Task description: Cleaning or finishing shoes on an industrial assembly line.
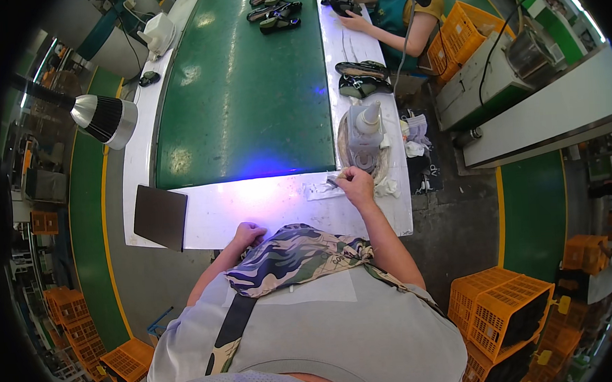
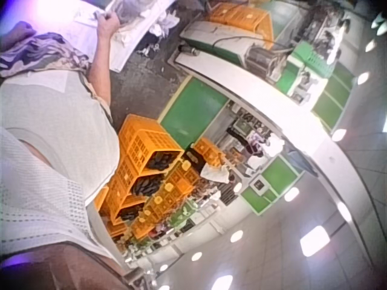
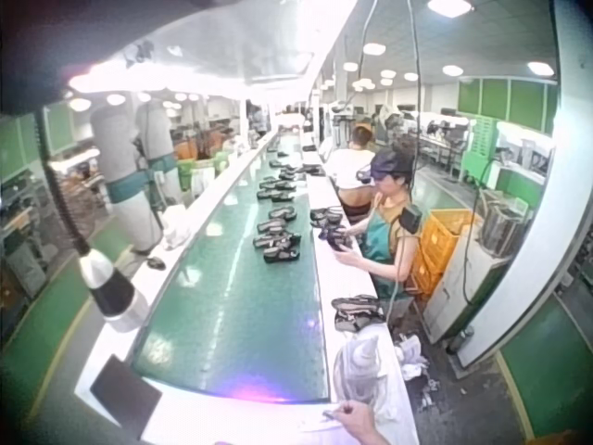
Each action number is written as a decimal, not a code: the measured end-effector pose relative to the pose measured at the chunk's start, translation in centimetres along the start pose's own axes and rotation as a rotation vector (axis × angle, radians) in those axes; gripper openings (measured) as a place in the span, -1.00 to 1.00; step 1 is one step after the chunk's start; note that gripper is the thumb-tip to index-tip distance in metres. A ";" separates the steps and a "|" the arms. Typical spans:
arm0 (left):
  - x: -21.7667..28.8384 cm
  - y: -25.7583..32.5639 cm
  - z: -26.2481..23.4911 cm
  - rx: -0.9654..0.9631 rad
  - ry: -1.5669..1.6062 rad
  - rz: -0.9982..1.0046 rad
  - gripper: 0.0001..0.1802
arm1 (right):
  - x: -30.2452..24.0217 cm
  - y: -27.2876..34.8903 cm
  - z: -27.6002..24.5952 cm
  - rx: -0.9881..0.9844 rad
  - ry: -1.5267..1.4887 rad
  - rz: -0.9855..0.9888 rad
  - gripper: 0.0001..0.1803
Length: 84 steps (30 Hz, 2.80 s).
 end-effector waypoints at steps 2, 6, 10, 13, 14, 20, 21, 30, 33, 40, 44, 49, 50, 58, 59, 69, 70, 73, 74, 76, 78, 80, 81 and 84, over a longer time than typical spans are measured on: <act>0.0 0.0 0.0 0.003 -0.001 0.000 -0.72 | 0.1 0.0 0.0 0.004 -0.007 -0.003 -0.81; 0.0 -0.1 0.0 0.003 0.004 0.007 -0.73 | 0.2 0.0 0.0 0.016 -0.018 -0.020 -0.78; -0.1 -0.1 0.0 0.009 0.005 0.012 -0.72 | -0.4 0.1 0.0 -0.003 0.020 -0.017 -0.84; 0.0 -0.1 0.0 0.002 0.003 -0.002 -0.72 | -0.5 0.1 -0.1 0.003 0.036 -0.014 -0.83; 0.0 -0.1 0.0 0.001 0.002 -0.001 -0.72 | -0.4 0.1 -0.1 0.003 0.028 -0.010 -0.82; -0.1 0.0 -0.1 0.006 -0.002 0.001 -0.72 | -0.4 0.1 0.0 0.009 0.025 -0.022 -0.78; -0.1 -0.1 -0.1 0.002 0.004 0.003 -0.73 | -0.5 0.1 -0.1 0.019 0.022 -0.032 -0.76; 0.0 0.0 0.0 -0.008 0.014 -0.017 -0.73 | 0.1 -0.2 0.2 0.018 0.020 -0.045 -0.76; 0.1 0.1 0.0 -0.005 0.010 -0.013 -0.72 | 0.0 -0.3 0.3 0.004 0.007 -0.027 -0.77; -0.2 -0.1 -0.1 -0.001 0.005 -0.010 -0.72 | 0.2 -0.2 0.5 -0.001 -0.030 -0.023 -0.79; -0.3 -0.1 0.0 -0.006 0.013 -0.008 -0.71 | 0.2 -0.2 0.6 -0.003 -0.013 -0.022 -0.79; -0.5 -0.3 -0.1 -0.005 0.007 -0.006 -0.72 | 0.2 -0.3 0.7 -0.004 -0.015 -0.022 -0.79; -0.5 -0.4 -0.1 -0.004 0.008 -0.006 -0.72 | 0.1 -0.3 0.7 -0.001 -0.006 -0.027 -0.79; -0.1 -0.1 0.0 -0.004 0.001 -0.019 -0.71 | 0.0 -0.2 0.6 0.001 0.013 -0.025 -0.79; -0.1 -0.1 0.0 -0.004 -0.001 -0.018 -0.71 | 0.1 -0.2 0.6 0.000 0.000 -0.023 -0.78; -0.2 -0.1 -0.1 0.012 -0.022 -0.002 -0.71 | -0.7 -0.1 0.7 -0.017 0.000 -0.036 -0.77; -0.1 -0.1 -0.2 0.012 -0.024 0.003 -0.71 | -0.7 -0.1 0.7 -0.025 -0.028 -0.039 -0.77; -0.1 0.0 -0.1 0.006 -0.009 -0.007 -0.71 | -0.7 0.0 0.6 -0.017 -0.002 -0.040 -0.77; -0.2 0.1 -0.1 0.007 -0.005 -0.008 -0.72 | -0.7 0.0 0.6 -0.016 -0.003 -0.042 -0.77; -0.2 0.1 0.0 0.006 -0.002 -0.012 -0.72 | -0.7 0.3 0.5 -0.010 -0.004 -0.035 -0.77; -0.4 0.4 0.0 0.013 -0.032 -0.002 -0.72 | -0.7 0.5 0.5 -0.003 0.011 -0.041 -0.76; -0.5 0.4 0.1 0.007 -0.027 -0.011 -0.72 | -0.3 0.5 0.6 -0.002 0.025 -0.035 -0.75; -0.4 0.3 0.1 -0.001 -0.027 -0.015 -0.72 | -0.5 0.6 0.3 0.005 0.019 -0.045 -0.75; -0.2 0.0 0.2 -0.006 0.008 0.015 -0.70 | 0.4 0.1 0.2 0.013 0.002 -0.050 -0.74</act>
Point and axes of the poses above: each hand's wrist, its own y-axis away from the middle knuckle, its own z-axis out of the palm, x = y × z, the point moved 9 cm from there along -y, towards the middle knuckle, and after that the axes turned 3 degrees about z, right-handed, at the moved point
